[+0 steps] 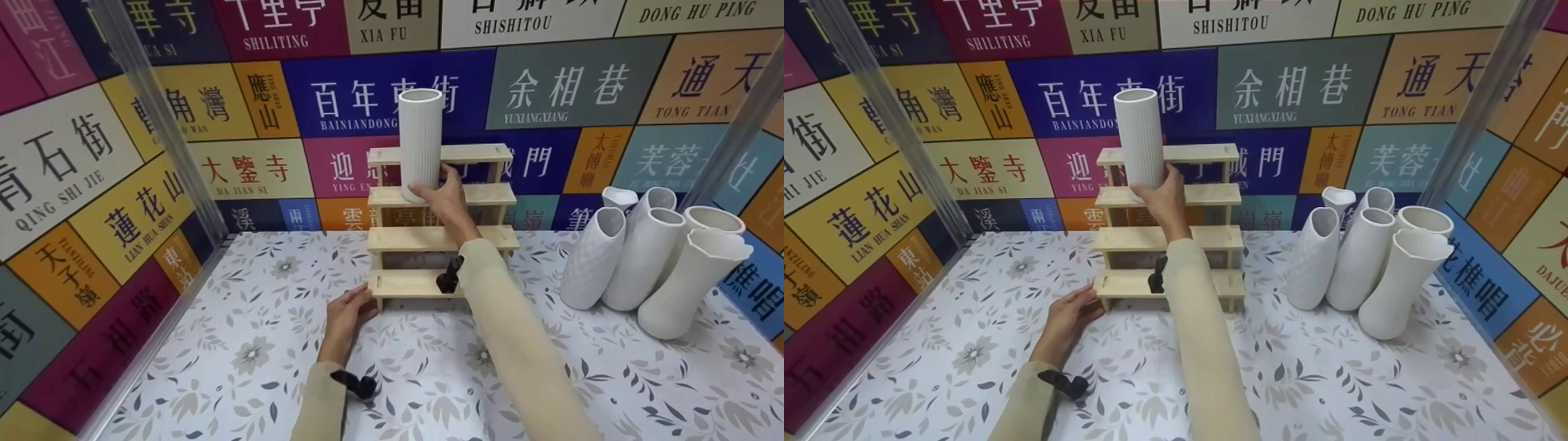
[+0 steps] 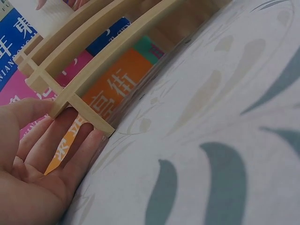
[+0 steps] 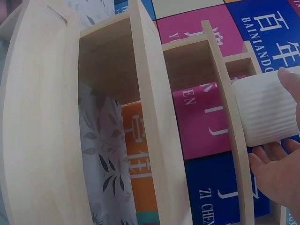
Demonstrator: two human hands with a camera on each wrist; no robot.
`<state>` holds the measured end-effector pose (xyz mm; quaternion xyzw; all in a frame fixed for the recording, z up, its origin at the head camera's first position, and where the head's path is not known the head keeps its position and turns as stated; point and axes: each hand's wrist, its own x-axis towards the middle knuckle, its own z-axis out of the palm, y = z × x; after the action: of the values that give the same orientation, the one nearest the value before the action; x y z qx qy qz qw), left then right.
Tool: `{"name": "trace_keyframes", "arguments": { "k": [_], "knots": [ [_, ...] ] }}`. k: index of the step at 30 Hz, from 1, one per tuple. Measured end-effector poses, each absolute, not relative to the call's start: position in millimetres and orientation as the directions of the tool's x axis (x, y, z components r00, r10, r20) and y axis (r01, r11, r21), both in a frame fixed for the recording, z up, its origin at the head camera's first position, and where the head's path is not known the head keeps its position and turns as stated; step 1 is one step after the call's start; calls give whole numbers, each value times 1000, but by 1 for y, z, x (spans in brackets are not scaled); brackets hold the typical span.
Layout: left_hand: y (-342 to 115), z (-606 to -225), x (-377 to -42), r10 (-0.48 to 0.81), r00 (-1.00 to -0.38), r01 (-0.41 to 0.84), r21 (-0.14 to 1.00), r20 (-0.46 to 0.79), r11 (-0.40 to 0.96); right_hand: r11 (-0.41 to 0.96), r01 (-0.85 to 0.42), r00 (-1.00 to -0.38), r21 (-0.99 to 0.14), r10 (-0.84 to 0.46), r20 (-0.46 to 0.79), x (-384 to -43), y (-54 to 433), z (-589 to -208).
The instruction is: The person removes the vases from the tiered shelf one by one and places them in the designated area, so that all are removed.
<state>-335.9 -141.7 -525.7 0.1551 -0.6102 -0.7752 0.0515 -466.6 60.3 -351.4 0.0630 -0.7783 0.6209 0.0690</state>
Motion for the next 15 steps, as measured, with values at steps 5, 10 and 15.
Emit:
{"name": "trace_keyframes", "arguments": {
  "k": [5,10,15],
  "knots": [
    [-141,-525,-336,-260,-952,-98,964,-163,-246,240,-201,-978,-950,13,210,-468,58,-349],
    [-141,-527,-334,-272,-947,-103,962,-174,-254,250,-228,-971,-941,18,240,-469,55,-350],
    [-141,-527,-335,-267,-949,-97,960,-169,-263,248,-232,-969,-941,25,246,-470,54,-351]
  ]
}}
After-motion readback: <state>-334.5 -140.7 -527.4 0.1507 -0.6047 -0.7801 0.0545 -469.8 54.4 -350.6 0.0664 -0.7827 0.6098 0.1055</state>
